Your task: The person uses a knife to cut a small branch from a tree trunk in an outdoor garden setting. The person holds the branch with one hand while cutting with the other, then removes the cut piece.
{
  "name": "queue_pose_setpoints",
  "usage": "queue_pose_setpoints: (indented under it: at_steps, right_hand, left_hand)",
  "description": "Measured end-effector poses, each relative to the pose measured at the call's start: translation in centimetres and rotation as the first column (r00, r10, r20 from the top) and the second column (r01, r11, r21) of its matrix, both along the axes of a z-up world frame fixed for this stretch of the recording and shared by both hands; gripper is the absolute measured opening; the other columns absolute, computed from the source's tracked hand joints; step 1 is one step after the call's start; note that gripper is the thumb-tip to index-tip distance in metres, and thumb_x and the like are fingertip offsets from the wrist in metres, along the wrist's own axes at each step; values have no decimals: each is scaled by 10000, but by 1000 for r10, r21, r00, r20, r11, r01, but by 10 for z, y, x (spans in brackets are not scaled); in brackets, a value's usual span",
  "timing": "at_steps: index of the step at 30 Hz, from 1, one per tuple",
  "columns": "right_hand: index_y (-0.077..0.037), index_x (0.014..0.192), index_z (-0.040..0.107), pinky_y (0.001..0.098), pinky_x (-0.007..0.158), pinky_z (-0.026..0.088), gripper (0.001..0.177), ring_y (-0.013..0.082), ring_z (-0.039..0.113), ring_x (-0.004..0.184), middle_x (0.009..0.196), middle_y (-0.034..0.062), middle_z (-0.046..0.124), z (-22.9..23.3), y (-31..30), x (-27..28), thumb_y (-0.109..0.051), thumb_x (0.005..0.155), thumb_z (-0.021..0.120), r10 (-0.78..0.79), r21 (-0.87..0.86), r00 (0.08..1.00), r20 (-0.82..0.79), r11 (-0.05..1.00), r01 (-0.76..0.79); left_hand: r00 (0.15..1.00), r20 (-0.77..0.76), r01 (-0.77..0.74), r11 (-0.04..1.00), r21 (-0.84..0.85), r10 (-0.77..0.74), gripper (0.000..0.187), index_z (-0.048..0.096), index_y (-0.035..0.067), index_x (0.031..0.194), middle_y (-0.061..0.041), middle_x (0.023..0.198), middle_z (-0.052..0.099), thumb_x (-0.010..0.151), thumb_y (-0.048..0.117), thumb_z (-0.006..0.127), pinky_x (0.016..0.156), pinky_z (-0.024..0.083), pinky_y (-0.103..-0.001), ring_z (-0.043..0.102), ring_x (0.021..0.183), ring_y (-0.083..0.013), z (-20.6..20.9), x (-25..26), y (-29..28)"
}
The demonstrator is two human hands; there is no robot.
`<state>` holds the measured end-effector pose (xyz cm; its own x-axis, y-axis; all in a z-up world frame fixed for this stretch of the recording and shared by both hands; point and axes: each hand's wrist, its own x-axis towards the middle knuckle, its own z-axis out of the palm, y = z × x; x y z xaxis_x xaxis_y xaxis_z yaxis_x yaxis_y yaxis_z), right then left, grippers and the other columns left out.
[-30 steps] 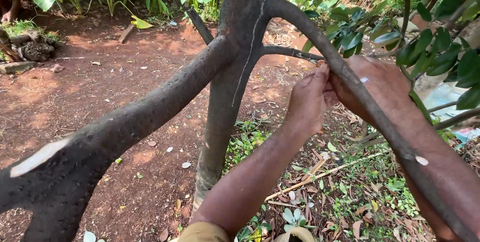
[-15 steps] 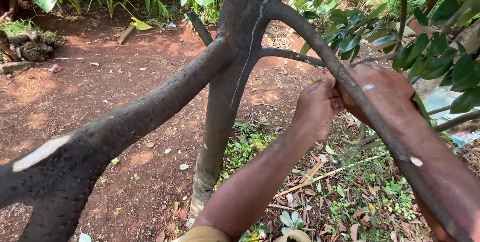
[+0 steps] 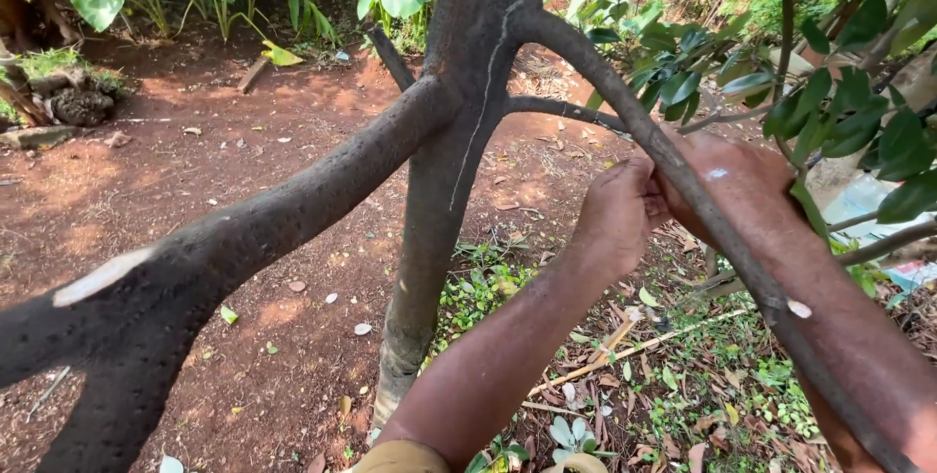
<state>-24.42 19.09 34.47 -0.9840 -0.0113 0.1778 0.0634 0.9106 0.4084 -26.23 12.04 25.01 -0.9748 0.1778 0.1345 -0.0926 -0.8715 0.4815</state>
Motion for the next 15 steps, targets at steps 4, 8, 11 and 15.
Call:
queue_pose_setpoints:
  at_steps: [4, 8, 11, 15]
  right_hand:
    - [-224, 1047, 579, 395, 586, 588, 180, 218, 687, 765, 849, 24, 649, -19, 15, -7, -288, 1065, 412, 228, 6, 967, -110, 973, -229]
    - [-94, 768, 480, 390, 427, 450, 391, 208, 520, 481, 611, 46, 487, -64, 45, -26, -192, 1124, 353, 535, -188, 733, -419, 739, -647]
    - [-192, 874, 680, 353, 475, 532, 201, 221, 668, 540, 582, 34, 641, -60, 10, 18, -222, 1003, 529, 277, -741, 902, -331, 516, -430]
    - [-93, 1121, 592, 426, 451, 605, 257, 282, 663, 470, 579, 190, 617, -62, -16, 48, -122, 916, 440, 291, -950, 933, -213, 160, -267]
  left_hand:
    - [1000, 17, -4, 977, -212, 8, 249, 558, 64, 946, -87, 860, 614, 1092, 240, 458, 848, 567, -417, 615, 823, -233, 10, 14, -14]
    - [999, 34, 33, 890, -454, -20, 334, 578, 1, 1221, -157, 1106, 652, 1049, 251, 438, 1036, 524, -464, 641, 1064, -297, 33, 47, -39]
    - [973, -138, -232, 829, -509, 187, 483, 658, -46, 1123, -187, 867, 676, 920, 392, 643, 822, 578, -449, 702, 860, -309, -4, 21, -15]
    - [948, -192, -316, 700, -641, 252, 386, 747, 72, 981, -164, 782, 698, 846, 430, 696, 608, 617, -439, 718, 736, -313, -12, 28, -42]
